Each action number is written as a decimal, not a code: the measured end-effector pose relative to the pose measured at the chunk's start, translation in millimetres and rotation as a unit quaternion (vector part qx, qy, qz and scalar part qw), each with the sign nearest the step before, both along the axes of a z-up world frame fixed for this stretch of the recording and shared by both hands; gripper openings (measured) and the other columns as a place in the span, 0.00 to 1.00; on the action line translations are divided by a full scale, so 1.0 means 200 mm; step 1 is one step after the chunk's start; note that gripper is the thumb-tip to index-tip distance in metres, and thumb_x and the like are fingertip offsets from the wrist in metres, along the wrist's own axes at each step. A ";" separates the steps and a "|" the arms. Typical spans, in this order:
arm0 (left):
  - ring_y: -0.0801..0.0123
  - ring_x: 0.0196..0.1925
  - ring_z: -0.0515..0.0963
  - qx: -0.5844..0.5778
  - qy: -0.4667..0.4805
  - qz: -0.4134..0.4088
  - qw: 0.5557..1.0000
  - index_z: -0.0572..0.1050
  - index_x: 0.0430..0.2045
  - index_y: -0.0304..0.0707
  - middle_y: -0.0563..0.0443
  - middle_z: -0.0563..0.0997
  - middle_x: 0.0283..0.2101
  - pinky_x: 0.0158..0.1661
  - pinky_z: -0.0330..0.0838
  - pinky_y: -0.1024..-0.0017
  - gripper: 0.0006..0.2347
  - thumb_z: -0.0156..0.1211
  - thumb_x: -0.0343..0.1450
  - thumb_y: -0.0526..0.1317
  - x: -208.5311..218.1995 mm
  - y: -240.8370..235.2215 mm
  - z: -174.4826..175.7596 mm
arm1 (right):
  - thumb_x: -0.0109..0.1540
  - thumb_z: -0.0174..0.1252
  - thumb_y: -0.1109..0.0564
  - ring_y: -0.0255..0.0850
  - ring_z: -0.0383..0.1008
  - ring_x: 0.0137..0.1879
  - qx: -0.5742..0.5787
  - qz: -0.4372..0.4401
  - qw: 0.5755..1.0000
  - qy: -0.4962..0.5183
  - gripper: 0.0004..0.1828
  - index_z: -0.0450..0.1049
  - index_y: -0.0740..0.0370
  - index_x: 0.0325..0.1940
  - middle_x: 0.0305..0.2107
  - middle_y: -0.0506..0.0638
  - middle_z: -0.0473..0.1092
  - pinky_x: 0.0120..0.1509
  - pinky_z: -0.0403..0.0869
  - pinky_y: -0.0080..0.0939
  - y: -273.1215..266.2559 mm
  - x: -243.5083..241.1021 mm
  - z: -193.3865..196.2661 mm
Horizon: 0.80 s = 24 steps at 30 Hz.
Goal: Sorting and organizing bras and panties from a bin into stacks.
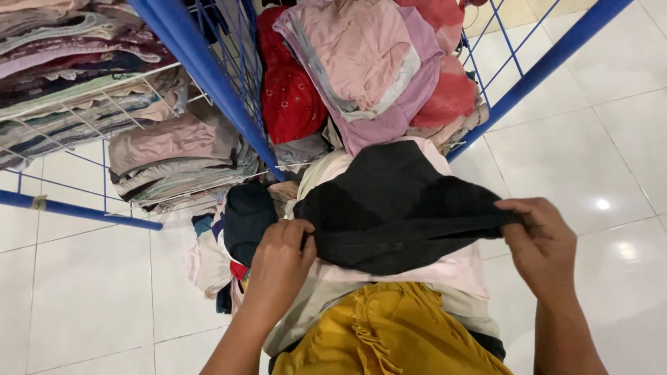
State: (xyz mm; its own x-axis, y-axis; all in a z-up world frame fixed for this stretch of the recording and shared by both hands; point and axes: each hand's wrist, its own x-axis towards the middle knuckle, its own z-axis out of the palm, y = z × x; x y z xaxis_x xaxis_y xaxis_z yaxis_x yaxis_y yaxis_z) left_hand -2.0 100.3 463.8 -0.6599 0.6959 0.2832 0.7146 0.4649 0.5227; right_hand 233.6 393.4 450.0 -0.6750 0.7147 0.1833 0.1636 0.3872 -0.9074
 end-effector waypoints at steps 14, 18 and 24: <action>0.74 0.30 0.71 0.208 -0.078 0.060 0.973 0.82 0.42 0.33 0.52 0.76 0.31 0.33 0.68 0.76 0.08 0.70 0.71 0.35 -0.39 0.11 0.44 | 0.65 0.46 0.79 0.39 0.77 0.45 0.089 -0.001 0.992 0.094 0.16 0.76 0.72 0.47 0.42 0.56 0.74 0.54 0.77 0.35 0.32 -0.33 0.41; 0.80 0.36 0.71 0.329 -0.038 -0.006 0.944 0.80 0.45 0.31 0.54 0.75 0.40 0.39 0.68 0.80 0.06 0.67 0.79 0.34 -0.33 0.11 0.57 | 0.65 0.44 0.78 0.37 0.72 0.53 0.196 -0.004 0.963 0.188 0.15 0.73 0.71 0.47 0.50 0.55 0.69 0.61 0.73 0.32 0.35 -0.22 0.50; 0.84 0.33 0.74 0.284 -0.191 0.021 0.939 0.79 0.41 0.30 0.57 0.76 0.38 0.35 0.69 0.82 0.06 0.65 0.73 0.31 -0.13 -0.04 0.05 | 0.61 0.56 0.76 0.41 0.71 0.55 0.265 -0.045 0.962 0.043 0.12 0.75 0.67 0.44 0.49 0.55 0.68 0.54 0.70 0.33 0.02 0.05 0.17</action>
State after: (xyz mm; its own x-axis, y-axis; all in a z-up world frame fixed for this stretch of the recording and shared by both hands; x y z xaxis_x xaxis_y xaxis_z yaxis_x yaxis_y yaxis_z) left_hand -27.8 92.4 474.0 -0.8127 0.4746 0.3379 0.4116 0.0571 0.9096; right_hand 243.9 396.8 483.4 -0.5809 0.5603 0.5904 0.1504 0.7868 -0.5987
